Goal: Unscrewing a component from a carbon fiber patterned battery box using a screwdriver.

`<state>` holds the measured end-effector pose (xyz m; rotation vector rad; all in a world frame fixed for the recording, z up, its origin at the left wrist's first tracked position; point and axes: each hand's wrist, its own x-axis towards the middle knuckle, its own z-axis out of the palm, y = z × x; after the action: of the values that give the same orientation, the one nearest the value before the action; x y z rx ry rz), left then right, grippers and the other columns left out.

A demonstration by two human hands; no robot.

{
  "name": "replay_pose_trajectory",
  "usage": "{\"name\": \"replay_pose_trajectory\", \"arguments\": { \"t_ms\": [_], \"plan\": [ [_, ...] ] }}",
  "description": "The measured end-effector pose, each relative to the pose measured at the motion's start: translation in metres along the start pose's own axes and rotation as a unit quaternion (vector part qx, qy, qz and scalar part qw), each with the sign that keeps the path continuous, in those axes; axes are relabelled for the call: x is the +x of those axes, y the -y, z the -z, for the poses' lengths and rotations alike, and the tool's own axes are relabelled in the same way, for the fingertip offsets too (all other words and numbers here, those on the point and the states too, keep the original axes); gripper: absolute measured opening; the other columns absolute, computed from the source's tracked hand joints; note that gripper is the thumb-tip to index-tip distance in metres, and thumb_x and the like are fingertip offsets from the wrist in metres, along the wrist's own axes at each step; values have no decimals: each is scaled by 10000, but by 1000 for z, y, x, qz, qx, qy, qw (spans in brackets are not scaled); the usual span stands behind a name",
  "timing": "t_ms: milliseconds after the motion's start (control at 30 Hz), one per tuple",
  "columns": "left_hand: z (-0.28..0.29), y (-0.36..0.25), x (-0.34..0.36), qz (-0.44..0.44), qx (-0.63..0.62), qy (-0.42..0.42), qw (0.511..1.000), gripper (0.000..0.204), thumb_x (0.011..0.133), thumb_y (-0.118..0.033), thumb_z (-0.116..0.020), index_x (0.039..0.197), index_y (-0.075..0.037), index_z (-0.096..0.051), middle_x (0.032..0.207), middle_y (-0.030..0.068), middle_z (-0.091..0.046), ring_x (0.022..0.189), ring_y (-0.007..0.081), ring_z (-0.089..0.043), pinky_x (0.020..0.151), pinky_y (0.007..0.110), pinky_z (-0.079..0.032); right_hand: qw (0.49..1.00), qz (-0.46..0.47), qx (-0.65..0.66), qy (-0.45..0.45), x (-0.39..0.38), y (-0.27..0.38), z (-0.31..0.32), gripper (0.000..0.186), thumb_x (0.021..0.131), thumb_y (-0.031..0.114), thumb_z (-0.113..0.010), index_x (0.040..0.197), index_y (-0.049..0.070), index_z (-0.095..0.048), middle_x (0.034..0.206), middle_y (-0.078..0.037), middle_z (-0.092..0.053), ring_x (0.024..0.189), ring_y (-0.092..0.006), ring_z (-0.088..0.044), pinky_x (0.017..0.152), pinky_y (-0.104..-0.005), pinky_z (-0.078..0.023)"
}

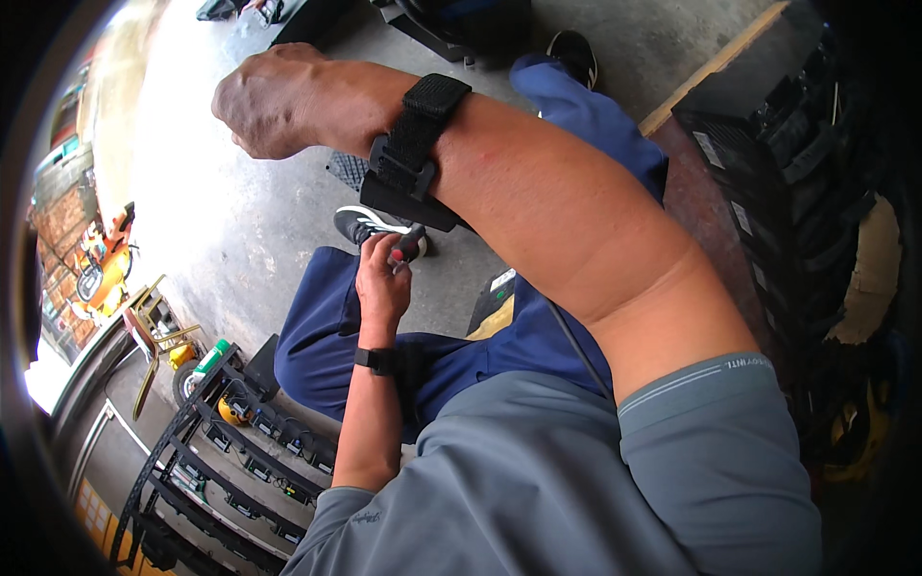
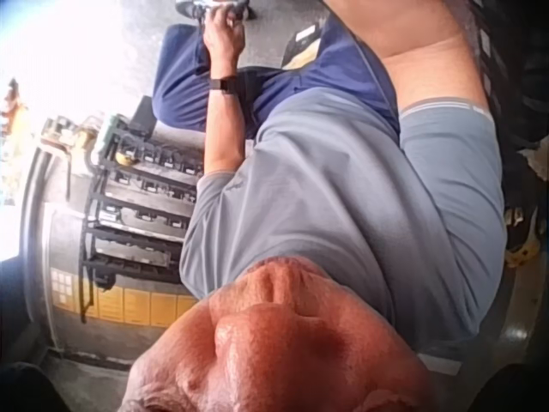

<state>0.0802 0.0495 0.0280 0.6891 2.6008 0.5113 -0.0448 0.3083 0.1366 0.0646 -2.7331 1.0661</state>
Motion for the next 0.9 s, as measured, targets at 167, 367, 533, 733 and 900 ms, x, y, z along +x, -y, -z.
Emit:
{"name": "replay_pose_trajectory", "arguments": {
  "t_ms": [167,367,533,733,900],
  "plan": [
    [2,-5,7,172,37,15,984,311,888,-269,-736,1102,-51,-680,1196,154,-653,1008,378,-672,848,466,-533,1000,-8,-7,17,5,5,1,183,971,202,-656,1029,50,-741,865,-128,-751,782,-243,-756,750,-374,-619],
    [-6,6,6,-23,-11,-14,1000,426,852,-292,-780,1196,-72,-662,1127,175,-652,1030,357,-664,856,414,-529,1000,-10,-7,0,1,-1,1,190,974,206,-652,1033,48,-740,895,-127,-759,802,-242,-760,765,-375,-619],
    [-3,0,9,175,23,31,984,390,884,-257,-726,1209,-57,-640,1175,158,-639,1007,370,-662,857,470,-532,1000,-4,-14,7,1,1,0,189,974,210,-655,1029,48,-737,889,-124,-758,812,-240,-762,769,-380,-621],
    [-10,12,4,39,-16,17,999,395,849,-218,-761,1187,-42,-657,1171,161,-648,1015,348,-662,871,433,-527,1000,-2,-12,18,1,2,1,181,969,205,-661,1028,53,-739,879,-116,-757,808,-230,-762,762,-367,-625],
    [-1,0,16,256,-50,121,958,434,849,-243,-777,1218,-55,-646,1231,173,-628,1139,357,-626,932,453,-511,1000,-10,-20,21,2,2,-1,173,969,194,-656,1028,54,-739,872,-116,-756,788,-226,-760,745,-364,-625]
  ]
}}
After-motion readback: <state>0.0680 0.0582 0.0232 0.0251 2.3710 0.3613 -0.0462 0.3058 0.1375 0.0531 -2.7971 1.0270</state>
